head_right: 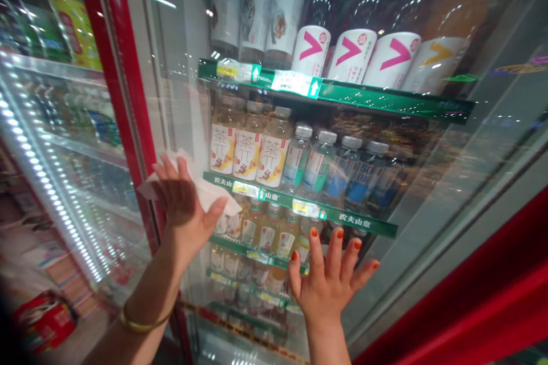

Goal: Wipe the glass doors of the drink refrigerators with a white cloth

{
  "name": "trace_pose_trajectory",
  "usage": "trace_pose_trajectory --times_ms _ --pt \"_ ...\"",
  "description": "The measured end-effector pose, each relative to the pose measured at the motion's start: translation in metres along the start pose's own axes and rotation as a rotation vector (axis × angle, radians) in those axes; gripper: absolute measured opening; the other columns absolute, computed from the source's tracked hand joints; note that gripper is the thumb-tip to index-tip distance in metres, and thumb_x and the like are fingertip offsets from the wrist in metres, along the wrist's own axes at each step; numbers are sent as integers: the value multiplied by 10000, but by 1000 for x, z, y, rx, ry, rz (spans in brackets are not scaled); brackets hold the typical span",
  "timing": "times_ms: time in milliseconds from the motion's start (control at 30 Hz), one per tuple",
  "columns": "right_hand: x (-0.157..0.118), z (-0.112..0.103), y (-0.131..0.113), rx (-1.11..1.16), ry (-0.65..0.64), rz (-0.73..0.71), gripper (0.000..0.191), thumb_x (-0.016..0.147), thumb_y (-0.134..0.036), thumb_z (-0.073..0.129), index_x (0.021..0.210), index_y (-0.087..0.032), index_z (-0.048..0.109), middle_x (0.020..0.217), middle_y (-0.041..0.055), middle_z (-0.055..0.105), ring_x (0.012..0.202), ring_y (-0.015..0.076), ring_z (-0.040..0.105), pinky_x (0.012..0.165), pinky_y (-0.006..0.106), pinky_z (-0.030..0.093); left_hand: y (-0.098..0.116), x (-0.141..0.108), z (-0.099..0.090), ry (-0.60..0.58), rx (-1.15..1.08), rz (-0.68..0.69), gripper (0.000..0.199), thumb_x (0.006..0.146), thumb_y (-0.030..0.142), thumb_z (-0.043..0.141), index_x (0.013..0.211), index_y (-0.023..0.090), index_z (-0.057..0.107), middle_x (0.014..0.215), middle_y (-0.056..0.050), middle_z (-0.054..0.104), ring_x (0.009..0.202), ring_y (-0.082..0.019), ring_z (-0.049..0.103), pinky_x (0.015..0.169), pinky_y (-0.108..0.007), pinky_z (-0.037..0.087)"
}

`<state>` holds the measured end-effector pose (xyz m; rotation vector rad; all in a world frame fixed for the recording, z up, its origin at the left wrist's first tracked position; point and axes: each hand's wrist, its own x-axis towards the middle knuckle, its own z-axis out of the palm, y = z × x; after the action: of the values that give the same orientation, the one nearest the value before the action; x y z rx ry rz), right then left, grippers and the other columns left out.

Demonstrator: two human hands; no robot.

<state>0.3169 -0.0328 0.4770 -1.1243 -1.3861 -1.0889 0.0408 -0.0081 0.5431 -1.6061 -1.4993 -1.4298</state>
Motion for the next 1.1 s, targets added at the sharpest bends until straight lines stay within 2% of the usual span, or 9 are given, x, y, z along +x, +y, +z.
trace_pose_trajectory --times_ms 67,167,333,433,600,700,867,967,1100 --pt "0 -1 0 4 0 0 788 1016 -482 616 1741 -339 345 1834 72 279 1682 458 286 1306 857 174 30 8 1 -20 -17 121 1087 1026 652 586 1784 212 -57 1862 -194 -15 1727 -419 -85 1380 -733 78" --pt "2 -2 0 10 7 -3 762 1038 -484 600 1741 -341 344 1833 50 278 1689 428 284 1341 809 160 54 -36 14 -46 33 353 1102 981 690 643 1793 251 41 1870 -121 56 1741 -379 -44 1406 -677 0" --pt "4 -3 -1 1 8 -13 757 1047 -480 607 1741 -345 336 1832 23 275 1698 385 275 1380 739 144 -3 -112 25 -55 134 257 1110 969 667 657 1793 234 52 1870 -145 13 1736 -418 -19 1399 -720 62" --pt "4 -2 -1 9 13 -7 758 1046 -494 600 1741 -343 338 1836 28 270 1699 398 268 1374 757 141 -25 -88 14 -40 137 28 1104 995 664 609 1789 235 -27 1862 -195 -5 1727 -464 17 1365 -783 151" --pt "3 -3 -1 11 -9 -7 750 1055 -505 584 1742 -333 339 1840 45 253 1710 399 227 1364 775 124 25 -34 16 30 11 -19 1064 1045 690 493 1778 149 -56 1847 -266 -29 1724 -467 -45 1374 -753 82" --pt "4 -4 -1 1 -14 -29 755 1055 -482 580 1747 -318 327 1844 52 238 1719 378 202 1372 754 118 38 -56 28 2 39 75 1136 991 782 533 1785 155 15 1843 -278 18 1718 -490 -49 1346 -796 36" --pt "4 -4 0 -13 -12 -29 768 1043 -485 573 1748 -303 328 1848 74 238 1718 394 200 1353 782 123 -16 -111 28 -88 28 59 1198 909 765 692 1780 155 139 1831 -292 95 1698 -542 46 1329 -828 140" --pt "2 -3 0 -2 -22 -22 768 1034 -475 574 1745 -309 336 1849 83 242 1711 419 213 1332 815 134 -24 -99 21 -8 -65 -114 1105 988 546 711 1794 233 22 1858 -195 -6 1720 -472 16 1391 -749 66" --pt "2 -4 2 2 -27 -36 751 1054 -483 560 1745 -293 335 1855 79 220 1722 394 187 1349 784 121 18 -71 23 55 -192 -92 879 1075 308 574 1792 214 74 1859 -185 36 1736 -385 21 1414 -686 81"
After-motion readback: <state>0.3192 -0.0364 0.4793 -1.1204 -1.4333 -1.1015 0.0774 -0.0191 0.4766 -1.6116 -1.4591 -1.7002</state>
